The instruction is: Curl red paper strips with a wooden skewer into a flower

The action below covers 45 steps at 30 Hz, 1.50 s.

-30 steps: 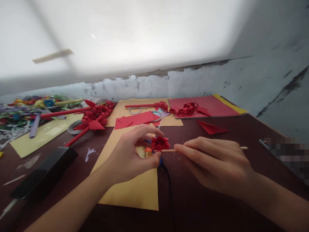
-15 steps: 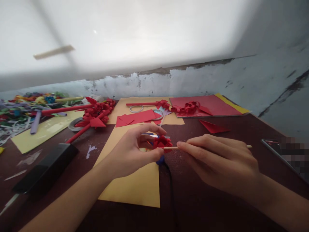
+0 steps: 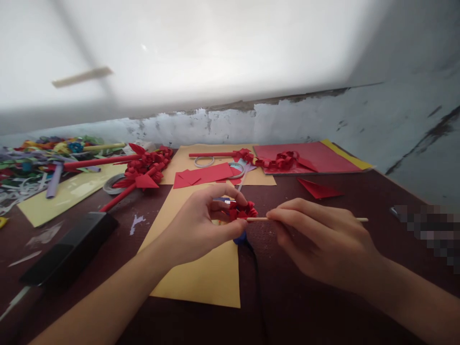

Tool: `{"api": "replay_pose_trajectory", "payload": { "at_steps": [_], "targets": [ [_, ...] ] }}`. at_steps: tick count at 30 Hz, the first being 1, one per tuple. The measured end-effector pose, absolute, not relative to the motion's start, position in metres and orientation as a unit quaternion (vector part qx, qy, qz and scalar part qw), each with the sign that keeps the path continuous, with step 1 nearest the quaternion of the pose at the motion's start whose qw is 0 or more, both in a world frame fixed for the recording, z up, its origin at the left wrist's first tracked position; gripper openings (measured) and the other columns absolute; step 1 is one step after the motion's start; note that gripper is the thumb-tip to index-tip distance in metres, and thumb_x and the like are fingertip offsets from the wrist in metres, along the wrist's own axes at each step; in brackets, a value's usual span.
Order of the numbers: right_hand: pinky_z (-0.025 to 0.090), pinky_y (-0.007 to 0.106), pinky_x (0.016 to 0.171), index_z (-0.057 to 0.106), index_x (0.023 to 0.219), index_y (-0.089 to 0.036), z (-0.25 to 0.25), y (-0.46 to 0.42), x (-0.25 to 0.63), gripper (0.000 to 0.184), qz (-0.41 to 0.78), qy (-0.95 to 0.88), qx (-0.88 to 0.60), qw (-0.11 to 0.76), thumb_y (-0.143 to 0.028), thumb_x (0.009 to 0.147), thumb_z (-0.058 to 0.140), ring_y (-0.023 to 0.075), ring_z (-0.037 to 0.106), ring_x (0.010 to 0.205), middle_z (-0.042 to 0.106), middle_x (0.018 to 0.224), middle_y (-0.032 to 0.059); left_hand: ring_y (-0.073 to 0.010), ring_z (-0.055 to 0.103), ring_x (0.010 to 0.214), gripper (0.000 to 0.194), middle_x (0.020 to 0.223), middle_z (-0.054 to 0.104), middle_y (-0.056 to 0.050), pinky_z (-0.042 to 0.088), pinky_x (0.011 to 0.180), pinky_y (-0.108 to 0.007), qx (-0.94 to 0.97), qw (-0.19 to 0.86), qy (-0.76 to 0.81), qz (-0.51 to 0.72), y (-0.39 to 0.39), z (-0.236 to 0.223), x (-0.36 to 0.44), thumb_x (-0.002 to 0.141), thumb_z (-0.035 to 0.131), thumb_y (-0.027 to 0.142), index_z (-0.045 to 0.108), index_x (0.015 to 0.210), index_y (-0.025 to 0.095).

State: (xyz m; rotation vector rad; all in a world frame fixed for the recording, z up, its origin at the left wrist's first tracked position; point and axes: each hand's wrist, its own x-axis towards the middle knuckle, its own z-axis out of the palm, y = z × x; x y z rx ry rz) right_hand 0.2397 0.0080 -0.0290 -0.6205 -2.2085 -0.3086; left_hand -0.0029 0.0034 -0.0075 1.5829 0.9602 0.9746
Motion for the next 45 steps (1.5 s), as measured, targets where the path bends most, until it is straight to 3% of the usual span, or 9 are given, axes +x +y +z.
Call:
{"api": "replay_pose_trajectory", "payload": {
  "at_steps": [5, 10, 18, 22, 27, 36, 40, 45],
  "targets": [
    [0.046, 0.029, 0.062, 0.068, 0.097, -0.015, -0.028, 0.008, 0.238, 0.002, -0.099, -0.883, -0.254, 0.383, -0.014, 0.095, 0.068, 0.0131, 0.062, 0.068, 0.069, 0.085, 0.003, -0.018, 0.071, 0.089, 0.014, 0.104, 0.07, -0.004, 0.062, 0.079, -0.033, 0.681, 0.473, 0.391, 0.399, 0.002, -0.009, 0.001, 0.083, 0.078, 0.012, 0.067, 0.091, 0.016],
    [0.042, 0.029, 0.058, 0.066, 0.094, -0.017, -0.03, 0.006, 0.238, 0.004, -0.105, -0.886, -0.255, 0.371, -0.017, 0.097, 0.069, 0.0121, 0.058, 0.062, 0.066, 0.08, 0.001, -0.0165, 0.07, 0.089, 0.011, 0.107, 0.07, -0.005, 0.063, 0.076, -0.03, 0.714, 0.433, 0.393, 0.386, 0.0, -0.008, 0.003, 0.082, 0.075, 0.009, 0.068, 0.081, 0.016],
    [0.047, 0.029, 0.062, 0.067, 0.098, -0.016, -0.029, 0.005, 0.235, 0.002, -0.106, -0.892, -0.244, 0.366, -0.014, 0.098, 0.067, 0.0141, 0.065, 0.069, 0.07, 0.087, 0.0031, -0.0167, 0.071, 0.09, 0.011, 0.106, 0.07, -0.004, 0.063, 0.077, -0.029, 0.718, 0.423, 0.401, 0.382, -0.001, -0.008, 0.003, 0.081, 0.074, 0.007, 0.069, 0.083, 0.017],
    [0.052, 0.028, 0.071, 0.068, 0.112, -0.014, -0.031, 0.003, 0.235, 0.016, -0.103, -0.902, -0.213, 0.362, -0.01, 0.098, 0.068, 0.0162, 0.071, 0.083, 0.073, 0.102, 0.0068, -0.0175, 0.071, 0.09, 0.012, 0.103, 0.07, -0.004, 0.063, 0.076, -0.029, 0.721, 0.419, 0.401, 0.378, -0.001, -0.007, 0.003, 0.081, 0.073, 0.006, 0.069, 0.082, 0.017],
    [0.054, 0.028, 0.07, 0.068, 0.122, -0.012, -0.029, 0.002, 0.236, 0.026, -0.11, -0.907, -0.192, 0.359, -0.004, 0.099, 0.061, 0.0162, 0.071, 0.081, 0.074, 0.102, 0.0077, -0.0181, 0.07, 0.09, 0.012, 0.102, 0.071, -0.004, 0.062, 0.075, -0.029, 0.717, 0.424, 0.403, 0.379, -0.001, -0.008, 0.004, 0.081, 0.073, 0.006, 0.07, 0.082, 0.017],
    [0.055, 0.03, 0.071, 0.068, 0.13, -0.009, -0.027, 0.003, 0.242, 0.034, -0.127, -0.914, -0.177, 0.343, 0.0, 0.099, 0.059, 0.018, 0.071, 0.084, 0.073, 0.106, 0.0104, -0.0198, 0.068, 0.094, 0.006, 0.106, 0.071, -0.007, 0.058, 0.081, -0.031, 0.681, 0.498, 0.397, 0.36, 0.0, -0.008, 0.003, 0.088, 0.075, 0.019, 0.071, 0.084, 0.016],
    [0.054, 0.03, 0.073, 0.066, 0.134, -0.008, -0.027, 0.004, 0.246, 0.035, -0.144, -0.915, -0.176, 0.333, -0.001, 0.1, 0.057, 0.0188, 0.07, 0.088, 0.071, 0.109, 0.0115, -0.019, 0.069, 0.091, 0.018, 0.113, 0.072, -0.008, 0.055, 0.079, -0.031, 0.633, 0.563, 0.419, 0.328, 0.001, -0.011, -0.001, 0.085, 0.081, 0.028, 0.072, 0.097, 0.018],
    [0.051, 0.031, 0.067, 0.066, 0.132, -0.007, -0.025, 0.004, 0.248, 0.032, -0.16, -0.918, -0.173, 0.318, -0.003, 0.102, 0.057, 0.0177, 0.069, 0.081, 0.07, 0.103, 0.01, -0.0169, 0.069, 0.086, 0.023, 0.101, 0.073, -0.005, 0.052, 0.076, -0.029, 0.606, 0.597, 0.427, 0.305, 0.002, -0.017, -0.004, 0.084, 0.083, 0.027, 0.072, 0.103, 0.021]
  ]
}}
